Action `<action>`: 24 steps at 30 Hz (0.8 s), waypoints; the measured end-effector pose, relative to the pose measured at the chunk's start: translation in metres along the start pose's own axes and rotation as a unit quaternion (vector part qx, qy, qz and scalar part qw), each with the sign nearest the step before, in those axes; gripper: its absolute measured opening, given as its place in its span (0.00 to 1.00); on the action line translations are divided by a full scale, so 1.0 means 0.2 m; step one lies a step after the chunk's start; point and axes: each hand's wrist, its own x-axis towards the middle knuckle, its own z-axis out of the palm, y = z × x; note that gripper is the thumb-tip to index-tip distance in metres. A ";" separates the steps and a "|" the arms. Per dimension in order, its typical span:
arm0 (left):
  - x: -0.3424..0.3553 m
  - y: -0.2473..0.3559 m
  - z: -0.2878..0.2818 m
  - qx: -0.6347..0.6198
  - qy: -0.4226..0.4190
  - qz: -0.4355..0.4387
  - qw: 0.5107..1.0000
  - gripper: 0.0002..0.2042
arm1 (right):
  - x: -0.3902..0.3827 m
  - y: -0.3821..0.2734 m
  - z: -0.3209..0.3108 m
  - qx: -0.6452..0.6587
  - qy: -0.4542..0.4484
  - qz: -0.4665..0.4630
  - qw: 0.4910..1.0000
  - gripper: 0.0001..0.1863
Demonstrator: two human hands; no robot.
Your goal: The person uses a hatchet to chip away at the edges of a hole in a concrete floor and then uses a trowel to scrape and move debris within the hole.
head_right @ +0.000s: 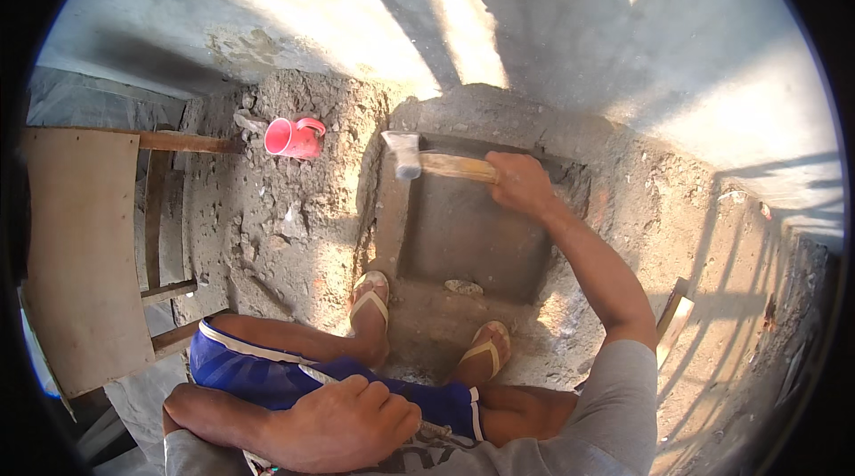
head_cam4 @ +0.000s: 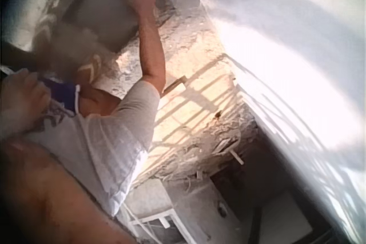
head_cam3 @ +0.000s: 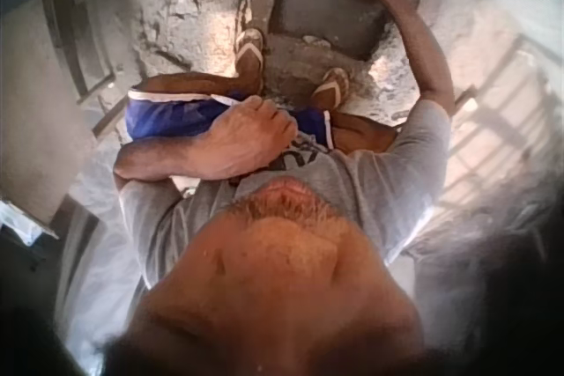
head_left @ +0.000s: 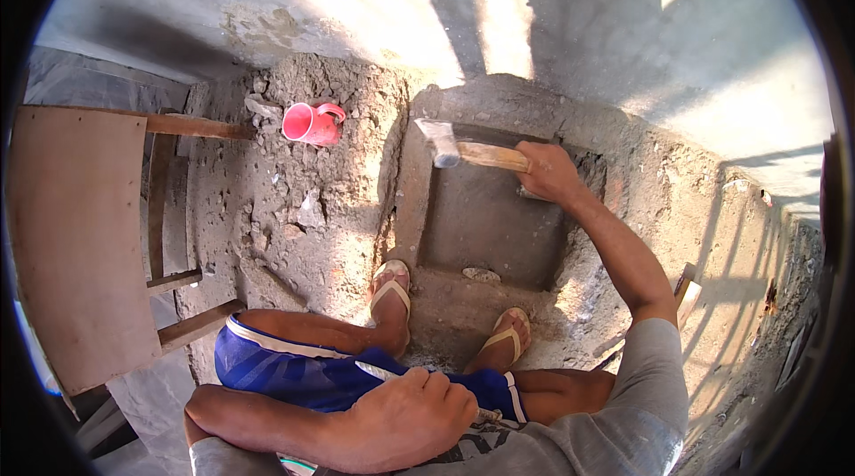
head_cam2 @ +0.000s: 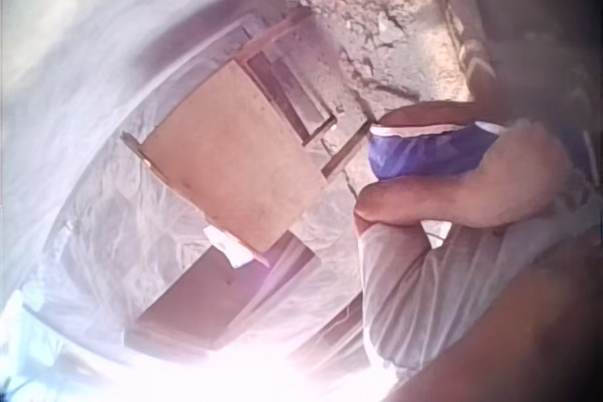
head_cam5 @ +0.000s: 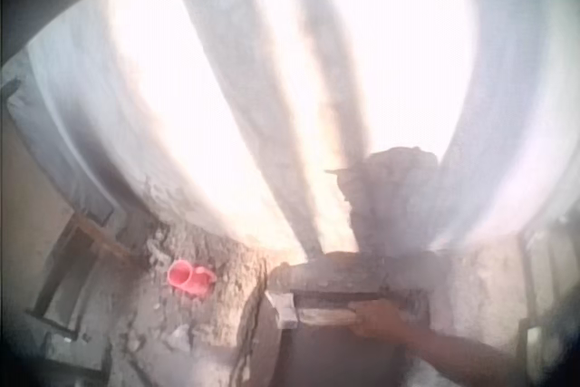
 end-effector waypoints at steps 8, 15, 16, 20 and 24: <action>0.02 -0.03 -0.03 0.038 0.028 0.012 0.999 0.08 | -0.21 0.59 -0.01 -0.099 -0.072 0.141 0.983 0.09; 0.03 -0.05 0.02 0.008 -0.007 0.008 1.000 0.08 | -0.06 0.04 -0.13 -0.010 -0.020 0.074 0.997 0.08; 0.03 -0.04 0.01 0.019 -0.012 0.006 1.000 0.08 | -0.04 -0.07 -0.13 0.027 0.013 -0.015 0.999 0.09; 0.03 -0.03 -0.03 0.008 -0.001 0.001 1.000 0.08 | 0.01 -0.12 -0.13 0.000 0.031 -0.151 0.988 0.10; -0.02 -0.03 -0.02 0.041 0.033 0.021 0.998 0.08 | -0.28 0.68 -0.12 -0.166 -0.168 0.307 0.922 0.18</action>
